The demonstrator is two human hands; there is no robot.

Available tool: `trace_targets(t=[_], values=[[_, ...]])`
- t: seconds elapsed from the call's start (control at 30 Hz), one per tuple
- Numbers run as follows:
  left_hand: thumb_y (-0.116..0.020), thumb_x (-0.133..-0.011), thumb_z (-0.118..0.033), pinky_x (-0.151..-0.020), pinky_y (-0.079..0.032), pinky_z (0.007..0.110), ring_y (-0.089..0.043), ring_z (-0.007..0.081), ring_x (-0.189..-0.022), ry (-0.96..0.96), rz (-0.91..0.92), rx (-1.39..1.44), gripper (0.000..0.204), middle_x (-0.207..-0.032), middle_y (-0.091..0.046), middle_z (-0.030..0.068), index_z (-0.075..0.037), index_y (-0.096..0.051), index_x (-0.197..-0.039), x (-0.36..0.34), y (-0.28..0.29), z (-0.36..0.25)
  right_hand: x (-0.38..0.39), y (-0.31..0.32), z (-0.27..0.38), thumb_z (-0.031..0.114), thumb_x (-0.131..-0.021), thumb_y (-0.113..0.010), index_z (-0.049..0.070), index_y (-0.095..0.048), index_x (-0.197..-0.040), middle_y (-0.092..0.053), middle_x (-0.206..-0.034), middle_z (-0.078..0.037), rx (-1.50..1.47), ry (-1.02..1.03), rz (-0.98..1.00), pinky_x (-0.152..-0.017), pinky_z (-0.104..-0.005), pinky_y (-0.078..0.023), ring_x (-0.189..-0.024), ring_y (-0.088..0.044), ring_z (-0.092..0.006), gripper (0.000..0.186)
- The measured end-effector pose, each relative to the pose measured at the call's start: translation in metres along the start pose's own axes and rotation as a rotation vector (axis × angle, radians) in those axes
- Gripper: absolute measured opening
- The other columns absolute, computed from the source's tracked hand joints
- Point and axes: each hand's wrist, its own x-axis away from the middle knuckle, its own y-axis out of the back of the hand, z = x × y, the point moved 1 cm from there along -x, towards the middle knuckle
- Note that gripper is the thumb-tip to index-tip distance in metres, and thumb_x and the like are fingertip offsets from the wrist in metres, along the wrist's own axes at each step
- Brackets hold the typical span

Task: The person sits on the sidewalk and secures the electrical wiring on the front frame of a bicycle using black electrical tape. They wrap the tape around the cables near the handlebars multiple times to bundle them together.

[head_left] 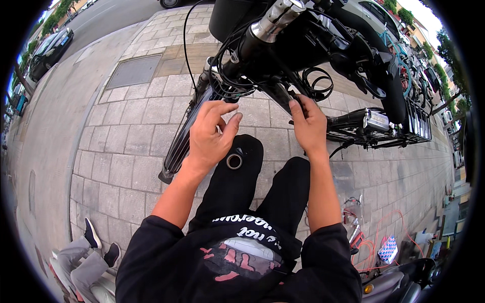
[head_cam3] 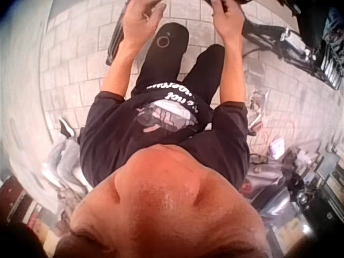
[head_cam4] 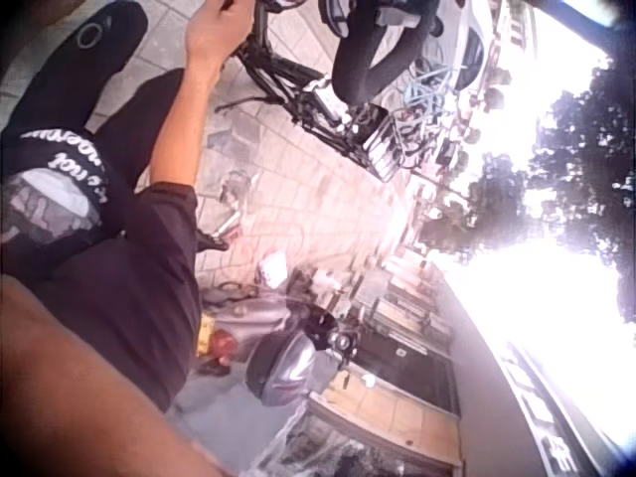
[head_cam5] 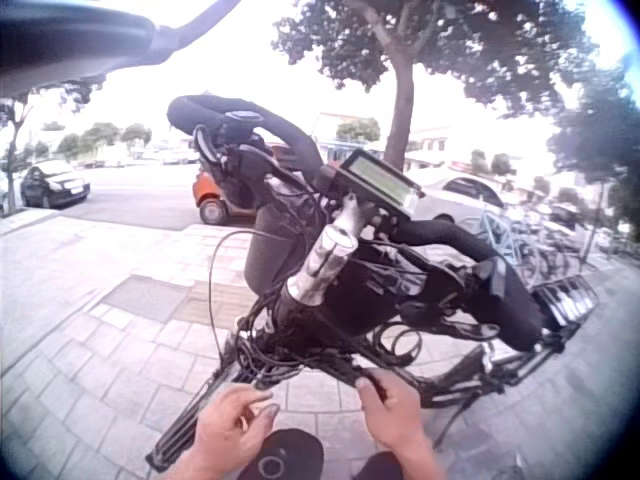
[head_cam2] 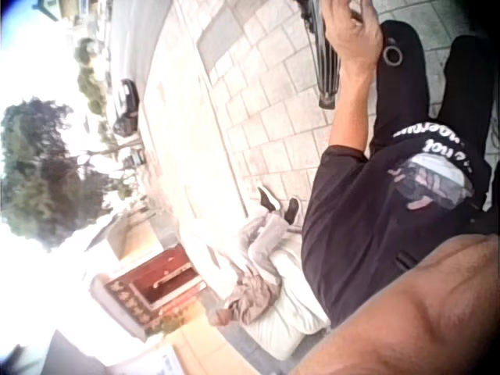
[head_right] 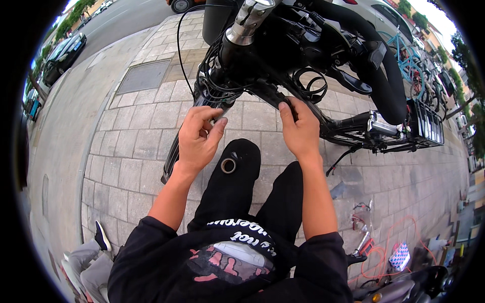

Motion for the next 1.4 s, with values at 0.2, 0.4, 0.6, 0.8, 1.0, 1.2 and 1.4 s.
trace_targets(t=[0.2, 0.4, 0.6, 0.8, 1.0, 1.2, 1.4], values=[[-0.084, -0.096, -0.012, -0.058, -0.047, 0.026, -0.067, 0.0119, -0.077, 0.283, 0.063, -0.058, 0.020, -0.111, -0.073, 0.0077, -0.004, -0.077, -0.113, 0.094, -0.002, 0.026, 0.017, -0.011, 0.018, 0.020, -0.104, -0.077, -0.003, -0.071, -0.134, -0.072, -0.096, -0.003, -0.094, -0.005, 0.134, -0.077, -0.0271, -0.052, -0.083, -0.060, -0.0083, 0.039], [-0.093, -0.085, -0.023, -0.090, -0.057, 0.039, -0.068, 0.0289, -0.112, 0.247, 0.162, -0.154, 0.043, -0.125, -0.070, 0.0135, -0.005, -0.075, -0.120, 0.128, 0.005, 0.018, 0.026, -0.008, 0.011, 0.022, -0.103, -0.077, -0.003, -0.069, -0.137, -0.074, -0.100, -0.006, 0.013, -0.035, 0.093, -0.082, -0.0300, -0.055, -0.088, -0.066, -0.0131, 0.043], [-0.094, -0.082, -0.021, -0.108, -0.051, 0.048, -0.060, 0.0394, -0.126, 0.274, 0.327, -0.177, 0.049, -0.136, -0.063, 0.0172, -0.007, -0.073, -0.124, 0.146, 0.005, 0.022, 0.055, -0.018, 0.016, 0.024, -0.095, -0.082, -0.001, -0.051, -0.155, -0.062, -0.139, -0.024, 0.268, 0.092, 0.052, -0.110, -0.0457, -0.051, -0.126, -0.065, -0.0352, 0.071], [-0.087, -0.090, -0.008, -0.107, -0.054, 0.043, -0.067, 0.0358, -0.126, 0.306, 0.257, 0.008, 0.028, -0.138, -0.066, 0.0188, -0.003, -0.075, -0.115, 0.156, 0.014, 0.039, 0.135, -0.038, 0.001, 0.016, -0.094, -0.083, 0.000, -0.060, -0.143, -0.061, -0.134, -0.019, 0.212, 0.146, -0.033, -0.103, -0.0430, -0.053, -0.120, -0.064, -0.0318, 0.056], [-0.081, -0.097, -0.006, -0.113, -0.051, 0.043, -0.066, 0.0342, -0.132, 0.309, 0.266, 0.155, 0.021, -0.149, -0.064, 0.0205, -0.002, -0.073, -0.115, 0.163, 0.027, 0.039, 0.150, -0.061, -0.022, 0.025, -0.104, -0.076, -0.001, -0.077, -0.113, -0.070, -0.093, -0.006, -0.165, -0.299, 0.366, -0.068, -0.0289, -0.054, -0.075, -0.067, -0.0138, 0.028], [-0.079, -0.097, -0.006, -0.112, -0.052, 0.042, -0.066, 0.0330, -0.132, 0.215, 0.280, 0.146, 0.020, -0.151, -0.063, 0.0218, -0.002, -0.071, -0.114, 0.162, 0.031, 0.023, 0.147, -0.068, -0.020, 0.037, -0.107, -0.073, 0.006, -0.072, -0.098, -0.066, -0.079, 0.000, -0.749, -0.798, 0.630, -0.054, -0.0230, -0.047, -0.063, -0.062, -0.0086, 0.032], [-0.083, -0.095, -0.009, -0.104, -0.055, 0.041, -0.069, 0.0327, -0.119, 0.240, 0.277, 0.116, 0.020, -0.141, -0.065, 0.0218, -0.001, -0.072, -0.109, 0.163, 0.027, 0.014, 0.153, -0.070, -0.021, 0.020, -0.104, -0.077, 0.003, -0.074, -0.107, -0.065, -0.081, 0.004, -0.824, -0.668, 0.416, -0.060, -0.0218, -0.047, -0.067, -0.058, -0.0052, 0.017]])
